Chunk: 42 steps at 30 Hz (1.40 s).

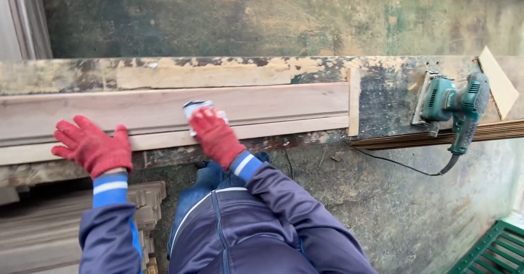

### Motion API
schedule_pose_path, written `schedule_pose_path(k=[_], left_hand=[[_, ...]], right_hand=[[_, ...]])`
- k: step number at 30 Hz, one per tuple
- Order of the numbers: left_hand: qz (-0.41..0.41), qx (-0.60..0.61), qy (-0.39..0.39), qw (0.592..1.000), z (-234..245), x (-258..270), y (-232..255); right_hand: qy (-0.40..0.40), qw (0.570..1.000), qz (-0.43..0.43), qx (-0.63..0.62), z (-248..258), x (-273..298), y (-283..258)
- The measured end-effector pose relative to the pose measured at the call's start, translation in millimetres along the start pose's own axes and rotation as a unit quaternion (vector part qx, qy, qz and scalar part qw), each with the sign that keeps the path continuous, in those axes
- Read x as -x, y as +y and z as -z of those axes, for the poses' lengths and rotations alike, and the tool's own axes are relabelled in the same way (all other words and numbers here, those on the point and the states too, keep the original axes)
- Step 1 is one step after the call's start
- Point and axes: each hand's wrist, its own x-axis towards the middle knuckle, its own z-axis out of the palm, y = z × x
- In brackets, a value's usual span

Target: The person is sanding a long wooden plank using an orbital sander and then manually with sandpaper.

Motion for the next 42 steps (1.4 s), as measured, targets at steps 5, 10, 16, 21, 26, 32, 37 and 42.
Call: schedule_pose_path(k=[5,10,16,21,26,32,37,42], left_hand=[[-0.074,0.021,-0.022,0.997,-6.2,45.9,80.6],[-0.044,0.028,-0.071,0.996,-11.9,59.5,131.2],[-0.009,0.01,-0.106,0.994,-14.9,51.7,141.8],[0.015,0.027,-0.125,0.992,-2.8,56.7,145.4],[-0.003,0.004,-0.129,0.992,-6.4,54.5,144.1],[0.0,0.033,-0.134,0.99,-1.6,55.0,147.6],[0.0,0.024,-0.131,0.991,0.3,55.5,148.7],[-0.018,0.029,-0.129,0.991,2.6,56.3,148.5]], right_hand=[[0.005,0.996,0.03,0.079,56.9,23.8,87.1],[0.003,0.974,-0.185,0.129,123.1,152.5,266.5],[0.037,0.992,-0.103,0.065,105.8,124.5,225.8],[-0.038,0.997,0.068,-0.026,72.4,65.9,158.1],[-0.113,0.986,0.118,0.02,134.5,117.7,249.9],[-0.154,0.985,0.058,0.044,126.1,152.3,277.9],[-0.073,0.988,0.133,-0.027,80.0,49.3,169.3],[-0.083,0.986,0.145,0.012,71.9,53.3,199.6]])
